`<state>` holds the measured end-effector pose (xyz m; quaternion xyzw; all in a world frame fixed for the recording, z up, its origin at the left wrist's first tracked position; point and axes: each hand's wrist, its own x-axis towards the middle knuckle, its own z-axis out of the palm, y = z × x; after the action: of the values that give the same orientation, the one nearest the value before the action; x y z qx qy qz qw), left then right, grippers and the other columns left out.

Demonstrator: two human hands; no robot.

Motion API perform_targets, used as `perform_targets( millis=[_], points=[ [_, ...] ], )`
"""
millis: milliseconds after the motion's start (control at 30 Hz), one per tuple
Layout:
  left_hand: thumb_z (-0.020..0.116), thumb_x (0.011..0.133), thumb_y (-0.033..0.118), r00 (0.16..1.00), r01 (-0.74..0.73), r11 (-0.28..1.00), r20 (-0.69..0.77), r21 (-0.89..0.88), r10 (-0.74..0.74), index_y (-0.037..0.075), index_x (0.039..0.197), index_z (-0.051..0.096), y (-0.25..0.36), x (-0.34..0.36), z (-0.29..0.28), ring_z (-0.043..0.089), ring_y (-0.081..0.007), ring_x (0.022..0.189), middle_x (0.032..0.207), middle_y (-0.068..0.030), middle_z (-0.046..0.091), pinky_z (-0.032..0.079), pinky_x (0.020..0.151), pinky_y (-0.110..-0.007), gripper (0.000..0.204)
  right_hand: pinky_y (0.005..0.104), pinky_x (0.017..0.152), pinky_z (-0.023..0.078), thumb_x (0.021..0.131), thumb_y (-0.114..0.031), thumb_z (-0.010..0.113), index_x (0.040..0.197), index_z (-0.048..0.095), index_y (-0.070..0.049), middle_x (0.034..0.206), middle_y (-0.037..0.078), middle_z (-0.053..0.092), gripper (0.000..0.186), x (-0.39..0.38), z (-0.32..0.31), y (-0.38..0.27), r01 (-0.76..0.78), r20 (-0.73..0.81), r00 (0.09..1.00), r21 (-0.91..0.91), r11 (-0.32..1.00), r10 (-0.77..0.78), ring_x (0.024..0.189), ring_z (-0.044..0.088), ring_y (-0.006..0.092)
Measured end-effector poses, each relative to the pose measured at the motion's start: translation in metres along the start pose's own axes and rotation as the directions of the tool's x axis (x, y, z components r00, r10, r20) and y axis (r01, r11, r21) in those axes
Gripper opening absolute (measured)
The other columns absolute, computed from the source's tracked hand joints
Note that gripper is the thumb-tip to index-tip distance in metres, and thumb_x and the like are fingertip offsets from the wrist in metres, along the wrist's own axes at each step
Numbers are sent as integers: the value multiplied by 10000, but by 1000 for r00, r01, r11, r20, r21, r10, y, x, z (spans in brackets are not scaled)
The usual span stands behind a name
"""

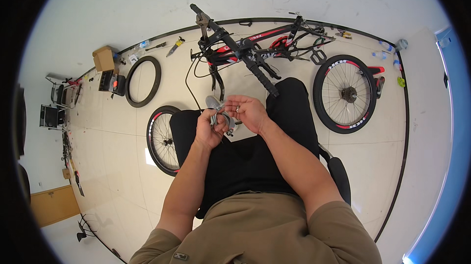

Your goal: The person is repairing a bicycle by removing the front wheel, adjusting the brake cable, and reattaching the wheel. They use a wrench to loosen and tighten bolts and handle the brake cable with their hands.

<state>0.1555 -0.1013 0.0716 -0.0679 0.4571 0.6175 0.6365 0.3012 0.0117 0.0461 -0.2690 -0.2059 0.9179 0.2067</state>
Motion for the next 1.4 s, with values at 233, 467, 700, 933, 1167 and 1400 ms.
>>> perform_targets(
  millis=[233,467,700,933,1167,1400],
  points=[
    [577,866,222,1000,1,1000,-5,-13,-1,-7,1063,620,1,-1,5,354,-138,490,631,-26,510,393,621,-344,305,441,1035,490,687,181,379,1234,566,120,1216,227,606,582,-1,1,-4,-3,58,998,126,992,-4,1162,600,358],
    [583,873,224,1000,-10,1000,3,-26,10,-2,1066,609,0,1,2,367,-144,486,634,-34,521,402,620,-351,299,420,1050,491,739,212,421,1130,620,122,1178,215,631,448,-4,6,-5,21,-10,1000,38,999,-21,1136,624,333],
    [581,876,229,1000,6,1000,21,-15,-5,0,1075,597,-1,3,-1,370,-145,485,637,-37,523,405,624,-353,304,455,1084,483,742,237,426,1096,635,113,1208,229,631,429,-2,2,-2,11,-44,999,55,998,-9,1186,600,345],
    [573,873,231,1000,7,1000,6,-24,-7,-7,1106,603,0,1,1,363,-143,486,635,-33,518,394,630,-346,334,408,1036,521,782,206,421,1129,603,146,1176,239,625,397,-6,8,-8,-21,-37,999,63,998,23,1140,632,339],
    [566,871,223,1000,3,1000,-1,-6,-3,-7,1070,621,2,-1,6,356,-142,492,632,-28,514,389,637,-343,309,404,1042,528,757,201,410,1112,613,141,1194,256,624,414,-4,6,-4,-20,-57,998,6,1000,21,1160,629,361],
    [551,876,220,1000,1,1000,-20,-8,-2,18,1018,592,2,-3,8,353,-137,487,633,-26,505,384,620,-336,251,410,1037,533,762,203,397,1100,605,147,1176,267,625,401,-7,13,-9,-33,-77,996,36,999,36,1140,640,362]
  ],
)
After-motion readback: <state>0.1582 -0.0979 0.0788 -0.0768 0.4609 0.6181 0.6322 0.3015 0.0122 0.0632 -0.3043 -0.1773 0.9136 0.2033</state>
